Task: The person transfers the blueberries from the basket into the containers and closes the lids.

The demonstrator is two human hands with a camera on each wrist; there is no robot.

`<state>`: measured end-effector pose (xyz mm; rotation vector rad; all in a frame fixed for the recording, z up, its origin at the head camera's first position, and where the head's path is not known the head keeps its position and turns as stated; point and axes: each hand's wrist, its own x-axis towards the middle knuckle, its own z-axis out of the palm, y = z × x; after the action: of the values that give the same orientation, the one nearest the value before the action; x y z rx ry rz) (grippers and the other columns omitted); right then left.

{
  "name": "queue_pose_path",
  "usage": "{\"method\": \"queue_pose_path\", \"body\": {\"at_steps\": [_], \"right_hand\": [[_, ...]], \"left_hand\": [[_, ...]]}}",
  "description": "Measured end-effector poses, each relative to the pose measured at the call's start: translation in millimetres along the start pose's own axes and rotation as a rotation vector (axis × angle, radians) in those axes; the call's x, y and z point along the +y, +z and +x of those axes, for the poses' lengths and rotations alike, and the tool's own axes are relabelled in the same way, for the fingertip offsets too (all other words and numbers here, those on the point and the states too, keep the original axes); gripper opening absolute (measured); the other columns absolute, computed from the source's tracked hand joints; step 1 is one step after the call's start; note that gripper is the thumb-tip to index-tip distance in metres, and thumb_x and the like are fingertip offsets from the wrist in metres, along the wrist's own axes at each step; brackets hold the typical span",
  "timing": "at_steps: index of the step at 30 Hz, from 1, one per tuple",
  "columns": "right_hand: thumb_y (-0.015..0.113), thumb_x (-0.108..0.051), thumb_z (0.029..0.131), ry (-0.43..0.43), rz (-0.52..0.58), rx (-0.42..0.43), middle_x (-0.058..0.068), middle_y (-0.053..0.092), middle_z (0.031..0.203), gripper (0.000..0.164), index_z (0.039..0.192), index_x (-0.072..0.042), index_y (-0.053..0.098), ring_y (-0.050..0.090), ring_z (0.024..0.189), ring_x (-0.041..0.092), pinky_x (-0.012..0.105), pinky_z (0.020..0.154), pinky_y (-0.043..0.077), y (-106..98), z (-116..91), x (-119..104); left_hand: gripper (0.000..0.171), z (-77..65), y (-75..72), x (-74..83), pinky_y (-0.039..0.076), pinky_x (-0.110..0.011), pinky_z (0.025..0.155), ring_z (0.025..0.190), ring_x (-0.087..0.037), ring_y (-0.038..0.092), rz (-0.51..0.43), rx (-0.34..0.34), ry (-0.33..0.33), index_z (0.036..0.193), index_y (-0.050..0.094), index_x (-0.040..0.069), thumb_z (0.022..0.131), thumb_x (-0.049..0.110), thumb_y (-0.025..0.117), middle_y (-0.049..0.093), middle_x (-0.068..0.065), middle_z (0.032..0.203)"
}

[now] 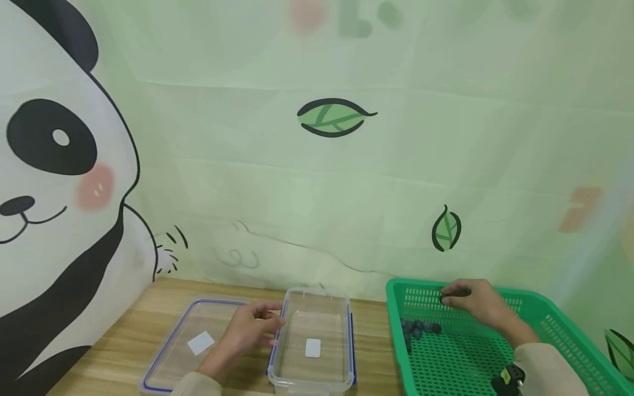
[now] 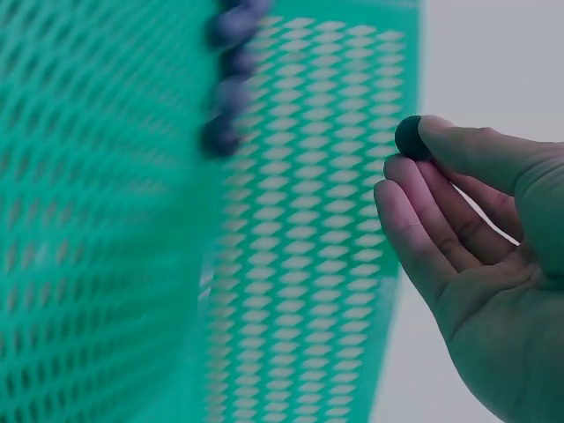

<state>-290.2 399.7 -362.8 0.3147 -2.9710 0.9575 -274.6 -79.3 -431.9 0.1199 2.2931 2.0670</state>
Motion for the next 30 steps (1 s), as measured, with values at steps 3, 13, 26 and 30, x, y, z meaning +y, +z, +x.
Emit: {"method": "queue_pose_path", "body": {"at_steps": [3,13,26,30], "right_hand": [[0.07,-0.034,0.104,-0.001,-0.005,0.044,0.021,0.071,0.127,0.043,0.13,0.0,0.071,0.065,0.118,0.046,0.063,0.09,0.06,-3.6,-3.6,-17.0],[0.07,-0.048,0.102,0.051,0.198,0.139,0.017,0.066,0.14,0.058,0.142,-0.006,0.066,0.059,0.129,0.041,0.067,0.1,0.052,8.0,-19.2,-73.2],[0.073,-0.049,0.099,0.026,0.343,0.23,0.005,0.071,0.135,0.052,0.138,-0.015,0.07,0.061,0.126,0.026,0.048,0.102,0.051,33.8,-42.5,-140.7],[0.075,-0.045,0.099,0.005,0.398,0.244,0.002,0.074,0.126,0.048,0.135,-0.012,0.072,0.066,0.116,0.017,0.036,0.098,0.055,51.0,-42.7,-158.0]], "left_hand": [[0.041,0.0,0.3,0.4,0.068,-0.035,0.066,0.079,-0.02,0.068,0.004,0.002,-0.003,0.13,0.067,-0.01,0.091,-0.003,0.078,0.066,-0.014,0.1],[0.041,0.6,1.0,0.1,0.067,-0.034,0.064,0.079,-0.02,0.067,0.008,0.012,0.001,0.129,0.067,-0.01,0.091,-0.002,0.077,0.066,-0.014,0.099],[0.038,-1.5,6.7,0.4,0.067,-0.033,0.061,0.076,-0.019,0.066,0.0,0.068,0.013,0.124,0.07,-0.011,0.088,-0.003,0.078,0.067,-0.013,0.096],[0.039,-0.4,7.7,-0.3,0.066,-0.032,0.061,0.077,-0.019,0.066,-0.008,0.077,0.005,0.125,0.069,-0.01,0.088,-0.003,0.078,0.068,-0.013,0.096]]}}
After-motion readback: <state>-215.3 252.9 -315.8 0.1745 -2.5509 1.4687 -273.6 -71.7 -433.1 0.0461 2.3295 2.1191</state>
